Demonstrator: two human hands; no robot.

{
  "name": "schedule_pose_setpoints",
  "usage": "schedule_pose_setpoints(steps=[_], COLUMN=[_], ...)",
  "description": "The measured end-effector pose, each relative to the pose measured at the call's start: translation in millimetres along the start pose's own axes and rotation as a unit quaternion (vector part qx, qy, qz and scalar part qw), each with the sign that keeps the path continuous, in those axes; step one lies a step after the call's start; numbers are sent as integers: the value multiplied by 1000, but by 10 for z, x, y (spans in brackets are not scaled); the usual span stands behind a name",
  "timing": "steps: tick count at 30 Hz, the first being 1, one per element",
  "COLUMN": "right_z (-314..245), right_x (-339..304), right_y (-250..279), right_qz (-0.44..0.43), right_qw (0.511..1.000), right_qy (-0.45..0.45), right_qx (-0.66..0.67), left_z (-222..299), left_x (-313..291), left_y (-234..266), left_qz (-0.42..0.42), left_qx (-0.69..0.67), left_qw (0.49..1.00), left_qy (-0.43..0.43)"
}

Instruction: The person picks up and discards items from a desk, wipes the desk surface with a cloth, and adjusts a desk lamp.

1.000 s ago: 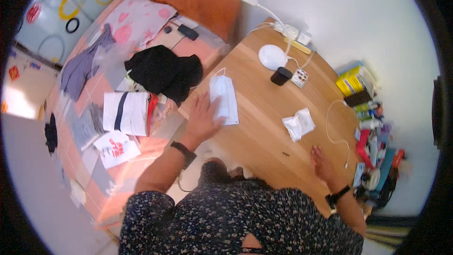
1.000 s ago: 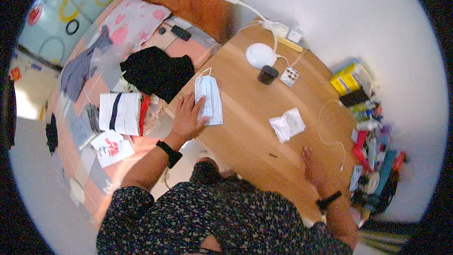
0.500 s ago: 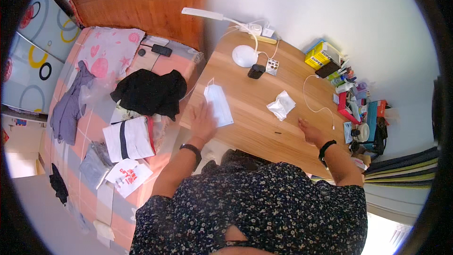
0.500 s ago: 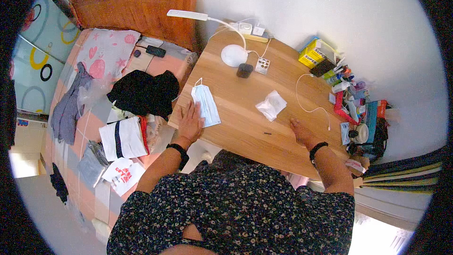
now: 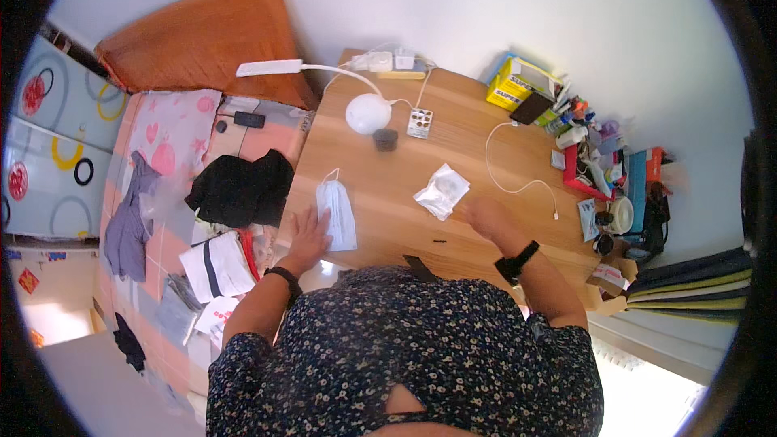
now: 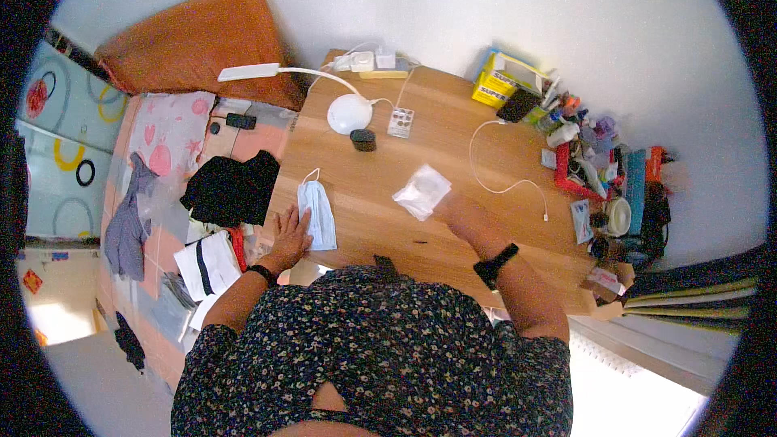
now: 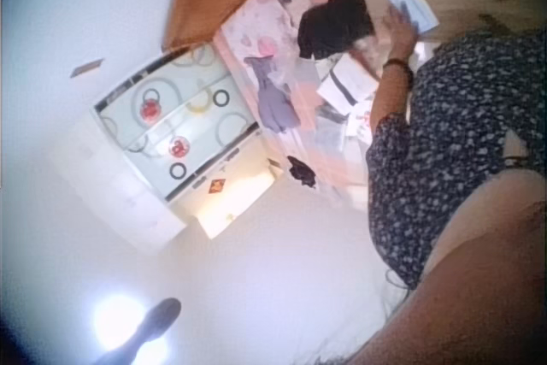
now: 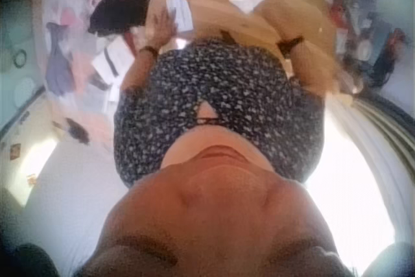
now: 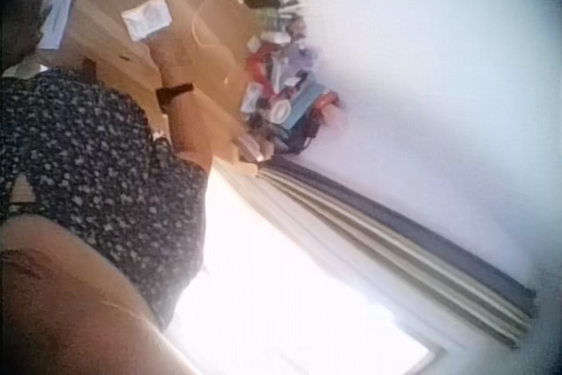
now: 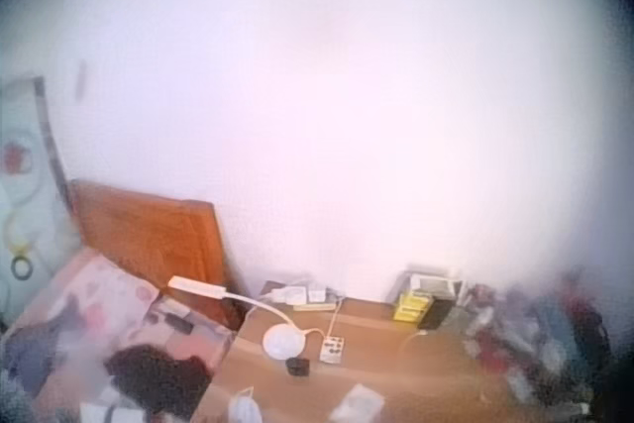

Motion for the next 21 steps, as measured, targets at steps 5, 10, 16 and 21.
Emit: schedule_pose_setpoints(steps=[5, 10, 16, 21], right_z=[227, 1125, 709, 1951], right_x=[517, 1063, 280, -170], right_y=[-529, -991, -534, -999], right_qz=[195, 230, 257, 371], right_qw=[969, 952, 963, 905], right_qy=[101, 151, -22, -134], right_qx=[-114, -135, 81, 157], left_z=[201, 390, 214, -115], left_x=[179, 622, 838, 1160], left_y=[103, 310, 609, 517], left_qz=[-18, 54, 54, 91], left_qx=[-6, -140, -410, -544], left_qw=[999, 984, 910, 832], left_qy=[30, -95, -1, 63])
Point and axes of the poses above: each hand's wrist, its own x-axis towards the middle knuckle, its own y-axis out of the back of the hand, z = x × y, the point moved 3 cm from there along x, towards the middle knuckle, and after that the axes turned 3 degrees about z, right-handed, at the moved point
